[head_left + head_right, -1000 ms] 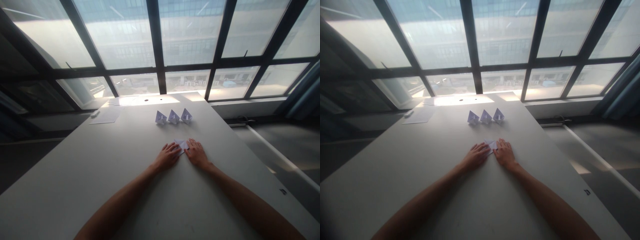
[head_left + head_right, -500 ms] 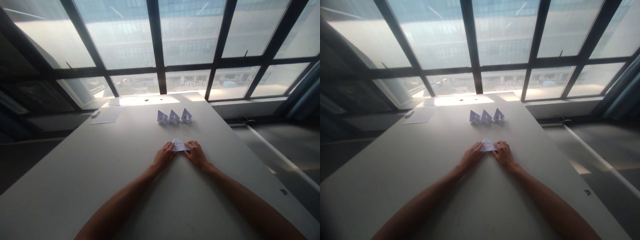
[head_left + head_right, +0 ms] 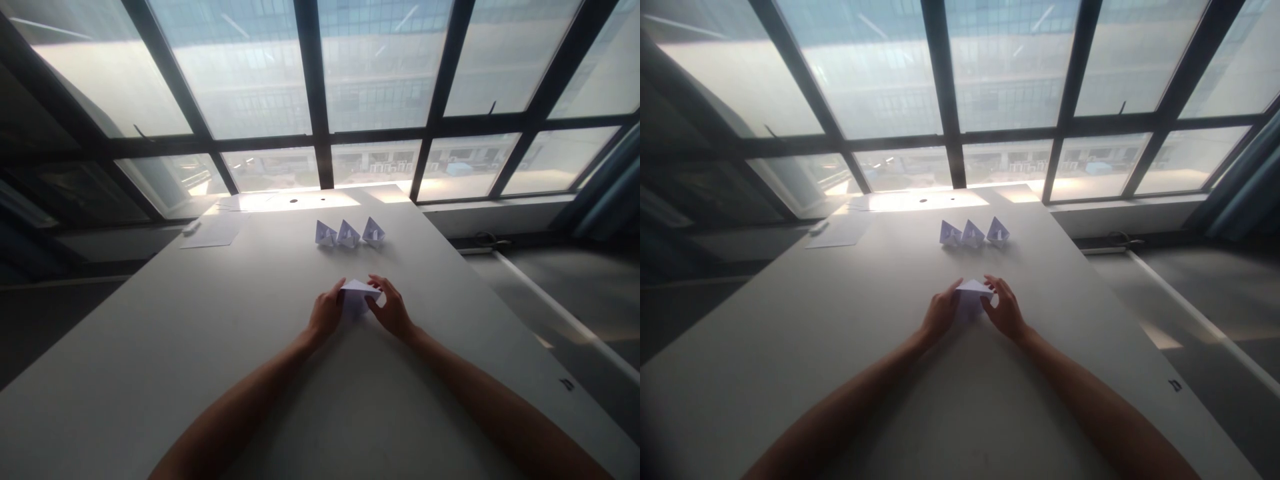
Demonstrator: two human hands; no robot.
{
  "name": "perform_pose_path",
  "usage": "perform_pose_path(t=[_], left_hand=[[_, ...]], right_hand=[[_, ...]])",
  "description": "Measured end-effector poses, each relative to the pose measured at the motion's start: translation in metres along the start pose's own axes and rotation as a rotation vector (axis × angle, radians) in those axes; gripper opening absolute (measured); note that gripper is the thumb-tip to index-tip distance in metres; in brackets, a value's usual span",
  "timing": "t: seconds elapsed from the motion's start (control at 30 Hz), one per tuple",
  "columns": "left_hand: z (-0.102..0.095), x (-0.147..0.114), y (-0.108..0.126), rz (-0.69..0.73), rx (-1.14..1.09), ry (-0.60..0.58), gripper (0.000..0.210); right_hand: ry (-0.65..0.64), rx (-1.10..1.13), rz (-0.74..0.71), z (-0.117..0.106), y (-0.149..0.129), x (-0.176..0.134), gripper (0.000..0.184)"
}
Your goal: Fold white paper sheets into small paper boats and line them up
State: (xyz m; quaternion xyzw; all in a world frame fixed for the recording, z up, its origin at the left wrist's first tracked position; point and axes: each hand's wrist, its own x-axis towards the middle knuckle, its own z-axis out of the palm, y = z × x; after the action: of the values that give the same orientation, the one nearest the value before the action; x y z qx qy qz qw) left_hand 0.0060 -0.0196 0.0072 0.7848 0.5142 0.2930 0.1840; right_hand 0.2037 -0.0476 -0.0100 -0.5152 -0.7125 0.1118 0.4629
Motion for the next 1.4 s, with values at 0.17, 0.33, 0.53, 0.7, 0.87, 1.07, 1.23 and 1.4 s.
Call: perform_pose_path(t=[0.17,0.33,0.53,0.7,0.87,1.07,1.23,1.4], left_hand=[[0.006,0.001,-0.001,-0.068,-0.293,0.055,0.04],[0.003,0.007,-0.012,0.085,-0.247,0.082,0.04],[-0.001,0.009,-0.026,0.299,0.052,-0.065,0.048],[-0.005,0.008,-0.029,0.312,0.247,-0.303,0.065],[-0.01,0.011,-0.032,0.358,0.198,-0.401,0.063],[-0.003,0.004,-0.023,0.406,0.269,-0.337,0.064],[0.0,0.001,-0.022,0.449,0.363,-0.384,0.074],[0.005,0.0,-0.024,0.461,0.424,-0.375,0.077]], right_hand=[[-0.096,-0.083,-0.062,-0.004,-0.004,-0.001,0.042],[-0.176,-0.136,-0.137,-0.011,-0.003,0.002,0.045],[-0.326,-0.188,-0.218,-0.01,-0.001,0.003,0.05],[-0.546,-0.204,-0.266,-0.01,0.001,0.0,0.057],[-0.658,-0.223,-0.241,-0.018,-0.006,0.003,0.055],[-0.615,-0.221,-0.201,-0.008,0.002,0.002,0.049],[-0.37,-0.308,-0.04,-0.003,0.014,0.001,0.053],[-0.423,-0.332,-0.08,-0.001,0.01,-0.001,0.055]])
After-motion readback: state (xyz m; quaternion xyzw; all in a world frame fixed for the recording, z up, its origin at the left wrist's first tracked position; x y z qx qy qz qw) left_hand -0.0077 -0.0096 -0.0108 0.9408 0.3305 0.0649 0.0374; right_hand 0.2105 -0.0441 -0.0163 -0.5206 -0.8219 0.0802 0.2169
